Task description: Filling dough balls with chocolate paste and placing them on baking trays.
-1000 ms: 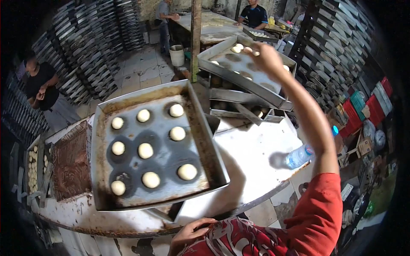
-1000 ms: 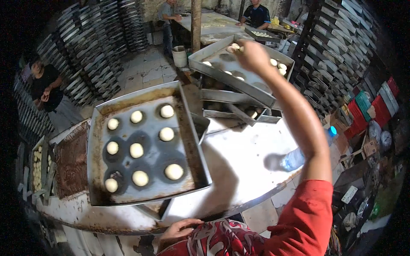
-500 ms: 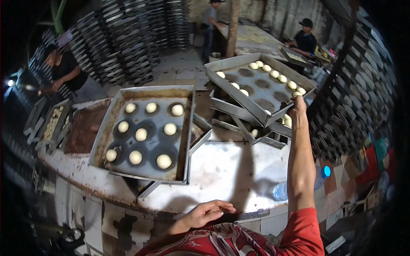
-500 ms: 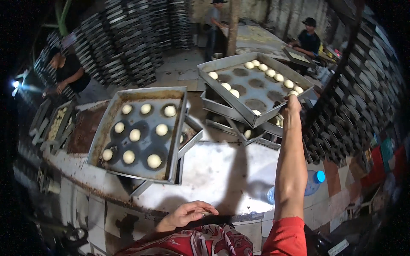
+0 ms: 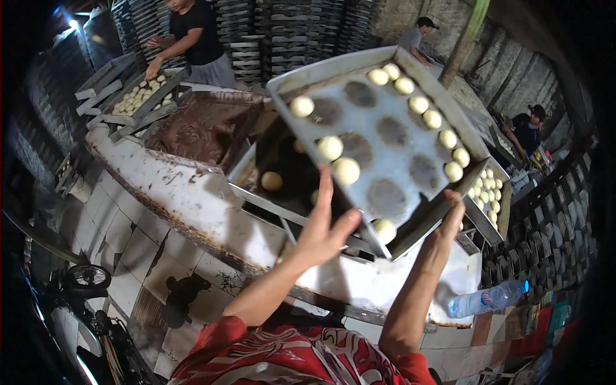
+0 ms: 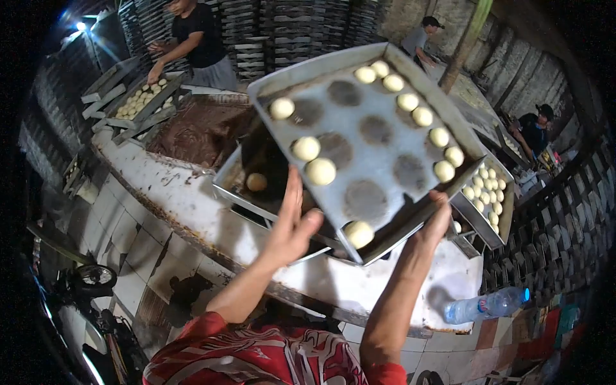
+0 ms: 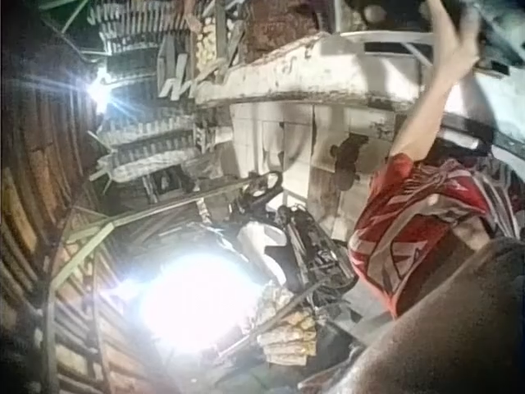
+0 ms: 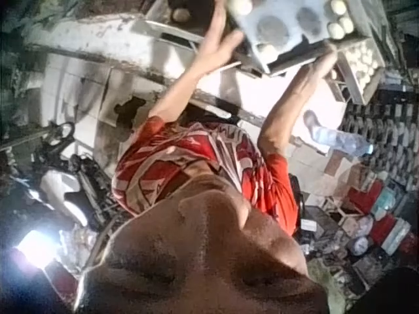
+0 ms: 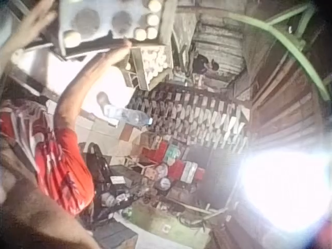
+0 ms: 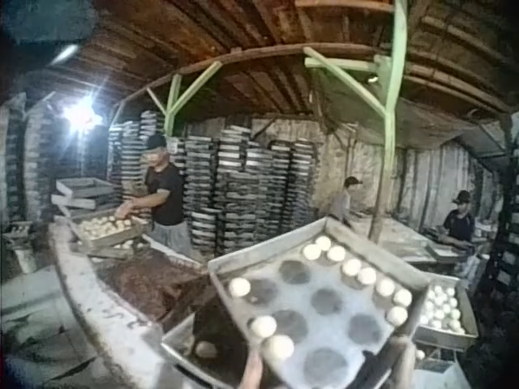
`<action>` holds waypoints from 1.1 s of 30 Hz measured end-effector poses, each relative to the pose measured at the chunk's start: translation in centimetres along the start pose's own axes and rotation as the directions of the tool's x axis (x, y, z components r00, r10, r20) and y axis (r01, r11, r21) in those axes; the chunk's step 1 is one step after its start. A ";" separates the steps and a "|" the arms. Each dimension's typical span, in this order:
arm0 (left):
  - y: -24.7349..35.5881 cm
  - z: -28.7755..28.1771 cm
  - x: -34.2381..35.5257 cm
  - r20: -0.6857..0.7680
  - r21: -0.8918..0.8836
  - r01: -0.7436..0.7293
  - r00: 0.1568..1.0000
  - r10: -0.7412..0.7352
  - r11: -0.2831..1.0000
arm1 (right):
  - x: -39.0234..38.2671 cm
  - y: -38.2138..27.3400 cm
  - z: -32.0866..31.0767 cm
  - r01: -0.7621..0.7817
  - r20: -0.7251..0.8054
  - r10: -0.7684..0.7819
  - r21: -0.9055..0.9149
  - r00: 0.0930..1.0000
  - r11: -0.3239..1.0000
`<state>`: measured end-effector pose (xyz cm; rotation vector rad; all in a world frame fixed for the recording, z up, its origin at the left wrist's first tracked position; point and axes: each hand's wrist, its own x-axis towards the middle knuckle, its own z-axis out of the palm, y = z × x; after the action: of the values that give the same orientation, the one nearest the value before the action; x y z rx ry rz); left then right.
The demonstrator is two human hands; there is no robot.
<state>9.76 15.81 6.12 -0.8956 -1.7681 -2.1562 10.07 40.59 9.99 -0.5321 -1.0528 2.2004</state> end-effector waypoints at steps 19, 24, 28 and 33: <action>-2.3 -8.0 0.6 -0.166 0.128 0.098 0.983 -0.075 0.987 | -5.8 7.4 4.9 0.611 0.186 -0.867 -0.775 0.462 0.159; -2.1 -5.3 -0.8 -0.271 0.412 0.155 0.962 -0.041 0.898 | -6.3 3.9 11.4 0.729 0.831 0.352 -0.551 0.432 0.407; -2.4 -3.9 -0.8 -0.321 0.243 0.075 0.947 0.007 0.967 | -6.5 5.5 11.5 0.892 0.559 0.829 -0.358 -0.032 0.275; 0.7 -3.8 -3.5 -0.546 0.264 0.101 0.835 0.062 0.959 | -9.7 4.0 10.5 0.806 0.917 0.365 -0.337 0.162 0.486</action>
<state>11.66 11.27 4.28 -0.1504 -1.7064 -1.8410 9.34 26.33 13.90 1.0108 -2.7264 1.1893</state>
